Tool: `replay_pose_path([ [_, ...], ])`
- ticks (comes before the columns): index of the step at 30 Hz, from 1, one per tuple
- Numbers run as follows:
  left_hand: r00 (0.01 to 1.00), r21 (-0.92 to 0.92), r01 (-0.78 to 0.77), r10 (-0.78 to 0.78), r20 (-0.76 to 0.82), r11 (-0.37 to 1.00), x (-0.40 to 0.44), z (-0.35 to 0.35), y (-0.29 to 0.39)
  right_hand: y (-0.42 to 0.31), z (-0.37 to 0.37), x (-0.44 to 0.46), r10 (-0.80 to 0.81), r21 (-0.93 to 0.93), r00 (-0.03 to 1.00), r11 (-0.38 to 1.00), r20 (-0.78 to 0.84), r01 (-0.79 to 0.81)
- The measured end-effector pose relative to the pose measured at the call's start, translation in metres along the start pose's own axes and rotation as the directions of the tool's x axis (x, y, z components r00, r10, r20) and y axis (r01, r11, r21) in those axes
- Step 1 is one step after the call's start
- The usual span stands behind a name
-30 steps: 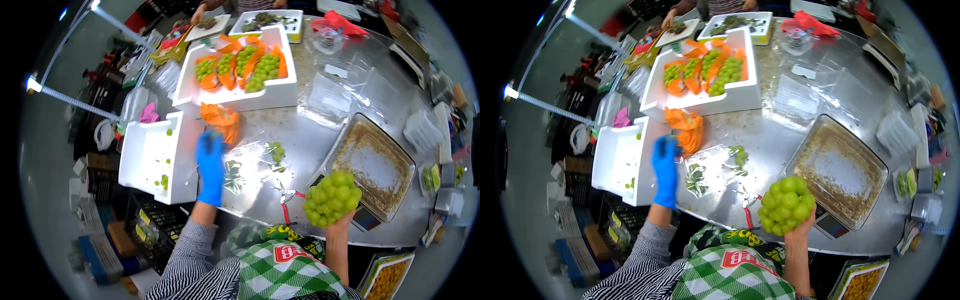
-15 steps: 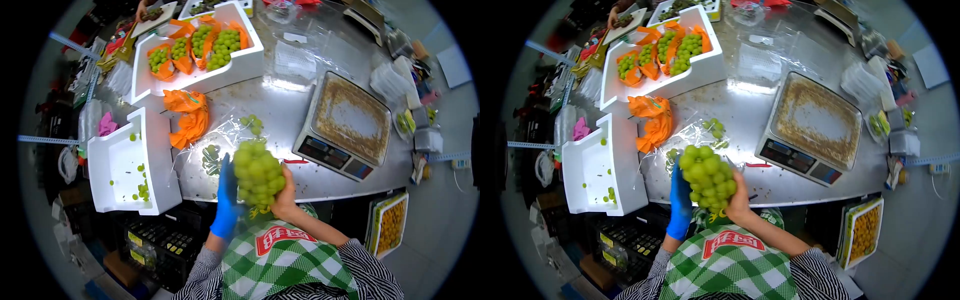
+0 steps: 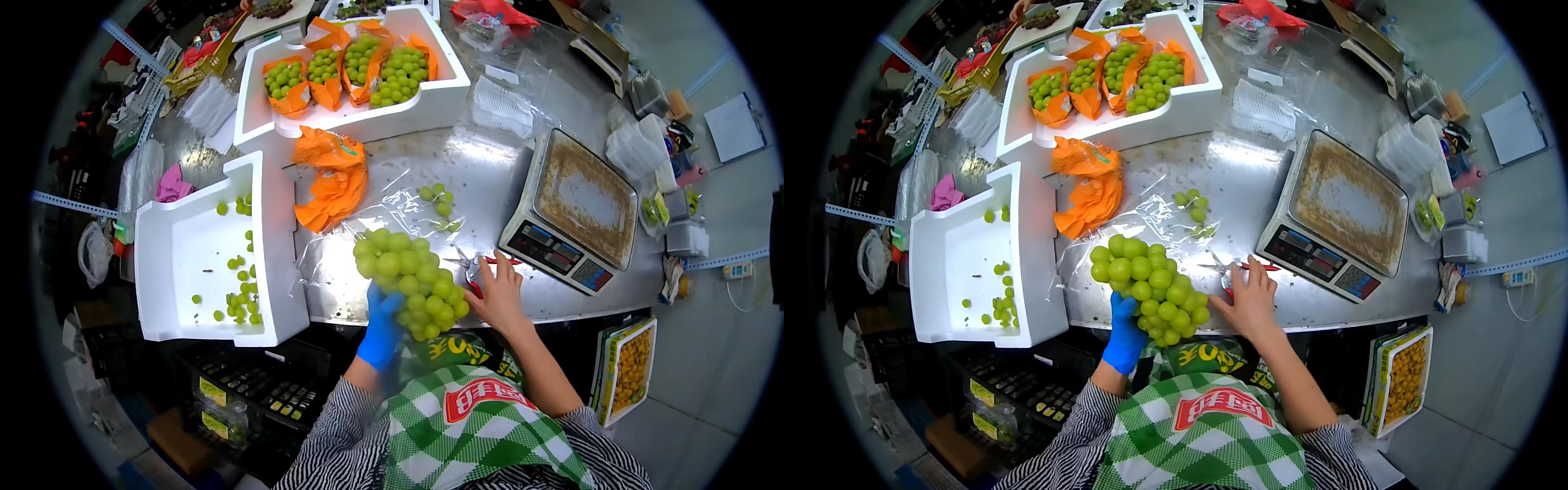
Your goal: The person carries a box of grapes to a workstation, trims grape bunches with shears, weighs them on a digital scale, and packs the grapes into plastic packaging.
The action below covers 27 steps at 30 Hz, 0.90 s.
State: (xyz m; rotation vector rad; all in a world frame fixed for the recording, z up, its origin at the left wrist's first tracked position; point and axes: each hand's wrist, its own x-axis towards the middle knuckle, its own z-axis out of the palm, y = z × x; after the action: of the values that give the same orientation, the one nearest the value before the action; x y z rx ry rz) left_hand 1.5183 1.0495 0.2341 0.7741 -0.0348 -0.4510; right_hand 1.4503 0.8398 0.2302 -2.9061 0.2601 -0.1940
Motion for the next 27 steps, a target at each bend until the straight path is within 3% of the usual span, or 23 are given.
replay_pose_path([
  [2, 1.000, 0.062, -0.002, 0.001, 0.012, 0.998, 0.001, -0.005, 0.005, 0.012, 0.010, 0.000, -0.006, -0.025, 0.997, 1.000, 0.079, 0.008],
  [5, 0.998, 0.012, -0.022, 0.021, 0.061, 1.000, 0.003, -0.002, 0.013, 0.021, 0.022, -0.006, -0.030, -0.079, 0.991, 0.996, 0.128, 0.040],
  [8, 0.993, -0.212, 0.115, -0.121, -0.015, 0.970, 0.009, -0.007, 0.006, 0.033, 0.032, -0.006, -0.061, -0.142, 0.992, 0.987, 0.111, 0.076],
  [11, 0.980, -0.452, 0.194, -0.195, 0.044, 0.870, 0.014, 0.004, 0.019, 0.039, 0.029, 0.003, -0.094, -0.143, 0.986, 0.983, 0.141, 0.114],
  [14, 0.982, -0.546, 0.188, -0.141, 0.128, 0.816, 0.019, 0.015, 0.031, 0.048, 0.036, 0.007, -0.156, -0.175, 0.977, 0.968, 0.144, 0.180],
  [16, 0.981, -0.598, 0.193, -0.133, 0.143, 0.778, 0.022, 0.017, 0.038, 0.047, 0.036, 0.009, -0.159, -0.158, 0.976, 0.970, 0.150, 0.182],
  [19, 0.975, -0.612, 0.218, -0.148, 0.164, 0.760, 0.020, 0.021, 0.050, 0.051, 0.030, 0.012, -0.015, 0.115, 0.972, 0.993, 0.234, -0.013],
  [20, 0.977, -0.586, 0.213, -0.164, 0.136, 0.782, 0.020, 0.020, 0.051, 0.045, 0.019, 0.011, 0.001, 0.126, 0.980, 0.992, 0.199, -0.027],
  [21, 0.978, -0.559, 0.208, -0.179, 0.107, 0.802, 0.021, 0.020, 0.052, 0.053, 0.019, 0.011, 0.063, 0.407, 0.946, 0.892, 0.317, -0.196],
  [23, 0.981, -0.496, 0.188, -0.187, 0.054, 0.847, 0.021, 0.015, 0.053, 0.074, 0.017, 0.012, 0.050, 0.733, 0.821, 0.420, 0.569, -0.534],
  [25, 0.981, -0.418, 0.183, -0.194, 0.017, 0.890, 0.016, 0.011, 0.048, 0.047, -0.012, 0.010, 0.114, 0.770, 0.762, -0.128, 0.638, -0.625],
  [27, 0.983, -0.302, 0.171, -0.184, -0.015, 0.938, 0.008, 0.007, 0.044, 0.030, -0.045, 0.009, 0.083, 0.727, 0.763, -0.383, 0.641, -0.570],
])
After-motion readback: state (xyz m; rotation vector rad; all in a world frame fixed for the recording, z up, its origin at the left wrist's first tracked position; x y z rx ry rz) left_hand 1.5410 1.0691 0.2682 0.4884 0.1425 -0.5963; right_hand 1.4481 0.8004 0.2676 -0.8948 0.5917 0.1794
